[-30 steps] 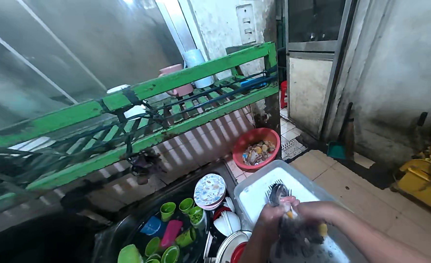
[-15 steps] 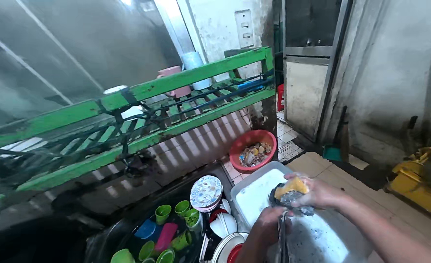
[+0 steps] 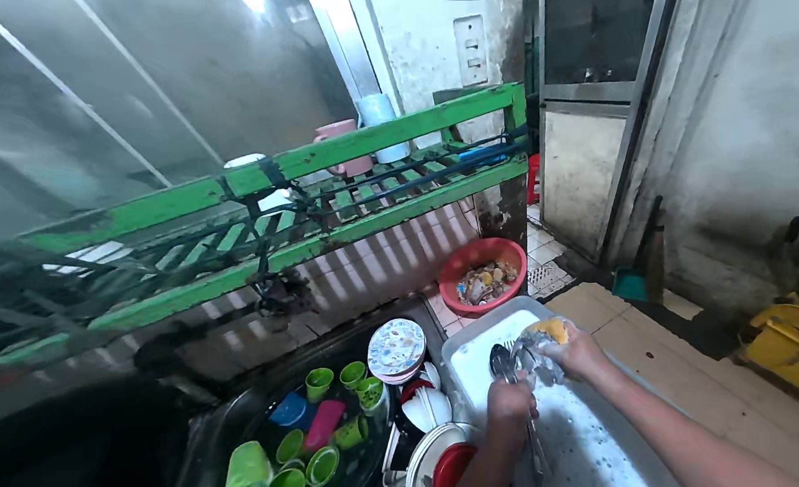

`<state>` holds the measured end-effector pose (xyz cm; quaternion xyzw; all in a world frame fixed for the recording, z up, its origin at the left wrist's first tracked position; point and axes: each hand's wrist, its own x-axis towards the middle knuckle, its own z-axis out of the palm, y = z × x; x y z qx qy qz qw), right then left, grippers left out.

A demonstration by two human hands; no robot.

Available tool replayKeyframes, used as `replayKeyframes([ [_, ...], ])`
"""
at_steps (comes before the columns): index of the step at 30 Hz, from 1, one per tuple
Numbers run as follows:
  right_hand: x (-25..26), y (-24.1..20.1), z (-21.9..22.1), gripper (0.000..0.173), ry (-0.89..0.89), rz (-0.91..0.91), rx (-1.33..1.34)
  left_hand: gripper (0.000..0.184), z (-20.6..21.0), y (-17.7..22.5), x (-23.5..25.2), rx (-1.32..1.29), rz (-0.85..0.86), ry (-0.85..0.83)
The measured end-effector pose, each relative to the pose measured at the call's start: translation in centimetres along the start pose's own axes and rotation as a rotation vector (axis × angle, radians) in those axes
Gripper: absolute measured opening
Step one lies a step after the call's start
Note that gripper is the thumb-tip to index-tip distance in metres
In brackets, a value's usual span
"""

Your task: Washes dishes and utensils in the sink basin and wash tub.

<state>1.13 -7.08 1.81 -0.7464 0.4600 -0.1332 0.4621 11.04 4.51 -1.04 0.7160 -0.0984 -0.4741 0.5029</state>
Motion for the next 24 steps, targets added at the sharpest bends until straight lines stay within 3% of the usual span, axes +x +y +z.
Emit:
replayKeyframes([
  [6, -0.7, -0.4, 0.7, 0.061, -0.189, 0.039, -0.149, 0.015, -0.1, 0.1, -0.1, 0.102, 0.007, 0.032],
  [9, 1.1, 0.2, -0.4, 0.054, -0.013, -0.019, -0.19, 0.019, 0.0, 0.0, 0.2, 0.022, 0.001, 0.012],
  [11, 2.1, 0.6, -1.5, 0.055, 0.141, -0.048, -0.069, 0.019, -0.1, -0.2, 0.3, -0.066, 0.013, -0.021],
  [13, 2.0, 0.5, -2.5, 0.068, 0.181, 0.002, 0.059, 0.017, -0.2, -0.3, 0.1, -0.128, 0.024, -0.1],
  [15, 1.1, 0.6, -2.7, 0.074, 0.106, 0.017, 0.061, 0.015, -0.2, -0.1, -0.5, -0.187, 0.045, -0.229],
  [18, -0.5, -0.4, -2.9, 0.057, -0.064, -0.057, -0.094, 0.014, -0.4, -0.2, -1.0, -0.205, 0.104, -0.396],
  [21, 0.1, 0.2, -4.3, 0.041, 0.194, -0.213, 0.042, 0.021, -0.7, -0.3, -1.0, -0.154, 0.083, -0.362],
  [24, 0.7, 0.5, -5.0, 0.054, 0.361, -0.091, 0.297, 0.022, -0.3, -0.1, -0.8, -0.159, 0.045, -0.242],
])
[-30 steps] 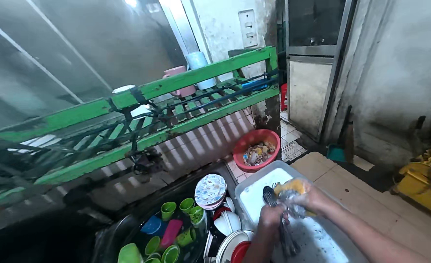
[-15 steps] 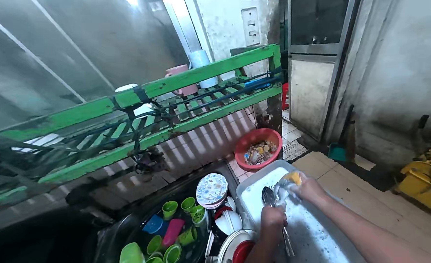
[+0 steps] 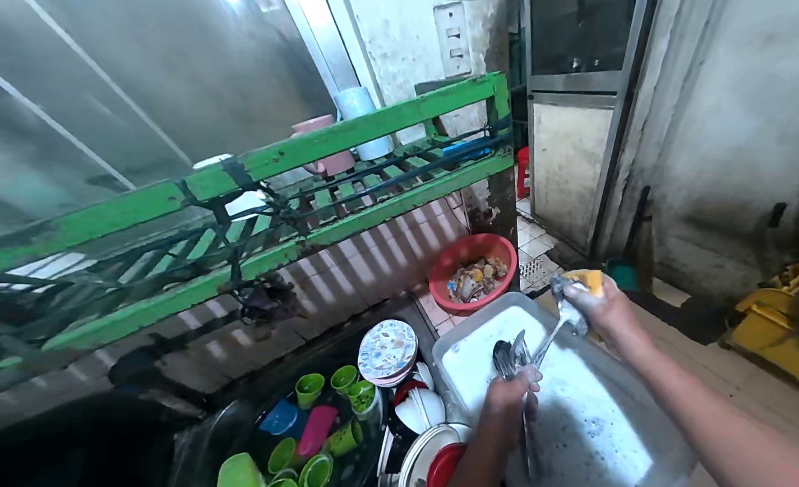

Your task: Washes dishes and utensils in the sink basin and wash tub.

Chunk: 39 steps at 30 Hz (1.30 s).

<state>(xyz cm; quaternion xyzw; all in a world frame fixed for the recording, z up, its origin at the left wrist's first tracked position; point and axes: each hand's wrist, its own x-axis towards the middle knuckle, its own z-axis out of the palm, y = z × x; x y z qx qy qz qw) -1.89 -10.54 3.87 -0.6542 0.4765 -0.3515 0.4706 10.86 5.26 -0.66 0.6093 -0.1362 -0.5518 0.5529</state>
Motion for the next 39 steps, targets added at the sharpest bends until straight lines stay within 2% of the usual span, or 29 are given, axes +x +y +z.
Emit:
replayKeyframes([
  [2, -1.4, 0.7, 1.8, 0.061, -0.018, 0.082, 0.009, 0.023, 0.1, 0.1, 0.2, -0.028, 0.001, 0.046],
  [5, -5.0, 0.5, 4.5, 0.063, -0.221, 0.1, -0.188, 0.021, -0.1, -0.2, 0.2, -0.044, 0.034, 0.031],
  [7, -4.6, -0.2, 4.0, 0.061, -0.266, 0.064, -0.274, 0.016, -0.3, -0.2, 0.1, -0.062, 0.062, 0.035],
  [9, -2.7, -1.1, 2.2, 0.061, -0.318, 0.103, -0.323, 0.031, -0.5, 0.1, 0.1, -0.116, 0.09, 0.047],
  [10, -1.7, -1.5, 1.3, 0.059, -0.383, 0.122, -0.355, 0.035, -0.6, 0.3, 0.2, -0.178, 0.119, 0.046],
  [12, -1.3, -2.0, 0.6, 0.056, -0.619, 0.148, -0.488, 0.031, -0.8, 0.1, 0.4, -0.271, 0.233, 0.049],
  [15, -3.4, -1.4, 2.2, 0.056, -0.942, 0.115, -0.704, 0.027, -0.9, -0.3, 0.1, -0.131, 0.307, -0.041],
  [18, -5.6, 0.8, 3.2, 0.055, -1.062, 0.106, -0.741, 0.021, -0.8, -0.1, 0.1, -0.059, 0.187, -0.088],
  [21, -6.2, 3.3, 1.8, 0.058, -1.183, 0.055, -0.748, 0.026, -1.0, 0.1, 0.4, -0.236, 0.202, -0.08],
  [22, -6.0, 3.5, 1.0, 0.06, -1.173, 0.051, -0.789, 0.028, -1.0, 0.3, 0.5, -0.288, 0.208, -0.054],
  [24, -5.2, 2.4, -0.8, 0.061, -1.022, 0.063, -0.77, 0.027, -1.1, 0.5, 0.7, -0.305, 0.175, -0.018],
  [27, -4.6, -2.4, -2.0, 0.05, -0.739, -0.017, -0.551, 0.022, -0.8, 0.3, 0.4, -0.171, 0.055, -0.08],
  [29, -4.2, -3.9, -1.4, 0.049, -0.701, -0.169, -0.455, 0.009, -0.1, 0.1, 0.1, -0.058, -0.049, -0.108],
  [32, -3.6, -3.3, 0.3, 0.039, -0.67, -0.312, -0.428, 0.016, 0.1, 0.1, -0.1, 0.001, -0.108, -0.163],
  [34, -3.3, -2.8, 0.4, 0.036, -0.58, -0.203, -0.378, 0.024, -0.3, 0.0, 0.0, -0.066, -0.056, -0.144],
  [35, -3.1, -2.4, 0.3, 0.041, -0.531, -0.109, -0.335, 0.026, -0.4, 0.0, 0.0, -0.112, -0.02, -0.105],
  [37, -2.8, -0.8, 0.5, 0.048, -0.467, 0.03, -0.185, 0.021, -0.3, 0.0, 0.0, -0.157, 0.036, 0.0],
  [39, -3.2, 0.3, 1.2, 0.051, -0.506, 0.079, -0.131, 0.016, 0.0, 0.0, 0.0, -0.118, 0.043, 0.094],
])
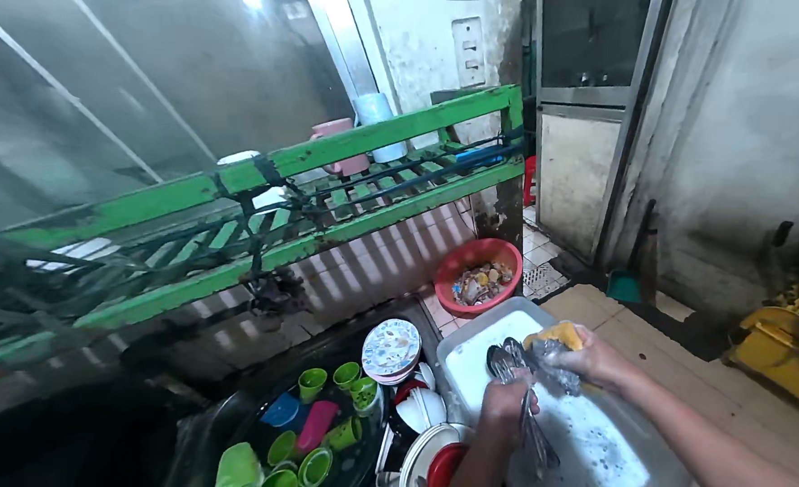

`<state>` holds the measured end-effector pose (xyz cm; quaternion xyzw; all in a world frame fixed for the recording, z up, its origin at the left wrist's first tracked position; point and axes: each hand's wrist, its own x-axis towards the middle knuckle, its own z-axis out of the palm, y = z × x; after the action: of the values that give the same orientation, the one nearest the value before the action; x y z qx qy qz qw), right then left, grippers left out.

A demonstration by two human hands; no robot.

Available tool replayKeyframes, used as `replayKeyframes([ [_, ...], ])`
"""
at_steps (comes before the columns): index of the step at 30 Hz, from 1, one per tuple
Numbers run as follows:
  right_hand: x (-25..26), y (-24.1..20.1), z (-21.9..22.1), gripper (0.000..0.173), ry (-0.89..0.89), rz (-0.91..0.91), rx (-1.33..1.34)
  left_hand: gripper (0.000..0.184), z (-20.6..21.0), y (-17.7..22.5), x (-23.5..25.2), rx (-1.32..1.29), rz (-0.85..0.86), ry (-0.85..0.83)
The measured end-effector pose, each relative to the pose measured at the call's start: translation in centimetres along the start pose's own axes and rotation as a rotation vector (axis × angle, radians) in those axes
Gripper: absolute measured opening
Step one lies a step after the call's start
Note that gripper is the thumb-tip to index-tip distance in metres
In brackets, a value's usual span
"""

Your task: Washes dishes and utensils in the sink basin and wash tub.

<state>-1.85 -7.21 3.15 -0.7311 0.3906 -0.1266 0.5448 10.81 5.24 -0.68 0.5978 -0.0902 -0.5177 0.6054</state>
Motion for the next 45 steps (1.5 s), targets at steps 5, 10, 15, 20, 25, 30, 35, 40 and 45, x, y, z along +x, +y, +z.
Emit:
replayKeyframes([
  [5, 0.8, 0.4, 1.7, 0.054, 0.066, 0.088, -0.178, 0.03, 0.3, -0.3, -0.1, 0.241, -0.013, 0.061],
  [10, 0.7, 0.4, 2.6, 0.061, 0.024, 0.114, -0.2, 0.027, 0.1, -0.3, 0.4, 0.308, 0.01, 0.091],
  [15, 2.2, 0.8, 0.6, 0.056, 0.163, 0.07, -0.291, 0.025, 0.1, -0.6, 0.5, 0.272, 0.013, 0.079],
  [20, 2.8, 0.9, -1.2, 0.058, 0.367, -0.032, 0.021, 0.025, -0.3, -0.4, -0.2, 0.167, 0.03, -0.014],
  [25, 0.3, -0.7, -0.7, 0.042, 0.15, -0.127, -0.214, 0.019, -0.5, -0.5, -0.4, 0.065, 0.057, -0.261],
  [30, 1.2, -0.4, -2.4, 0.046, 0.464, -0.08, 0.236, 0.019, 0.2, 0.0, -0.3, 0.091, -0.031, -0.123],
  [35, -0.1, 0.7, 3.5, 0.059, 0.284, 0.034, 0.004, 0.017, 0.3, -0.1, 0.0, 0.073, -0.034, -0.069],
  [40, 0.4, -1.1, -0.6, 0.057, 0.207, 0.109, -0.079, 0.032, -0.3, -0.1, 0.4, -0.036, 0.109, -0.079],
  [45, -0.4, -2.6, 0.8, 0.052, -0.422, 0.199, -0.558, 0.022, -1.1, -0.5, 0.4, -0.069, 0.31, -0.153],
])
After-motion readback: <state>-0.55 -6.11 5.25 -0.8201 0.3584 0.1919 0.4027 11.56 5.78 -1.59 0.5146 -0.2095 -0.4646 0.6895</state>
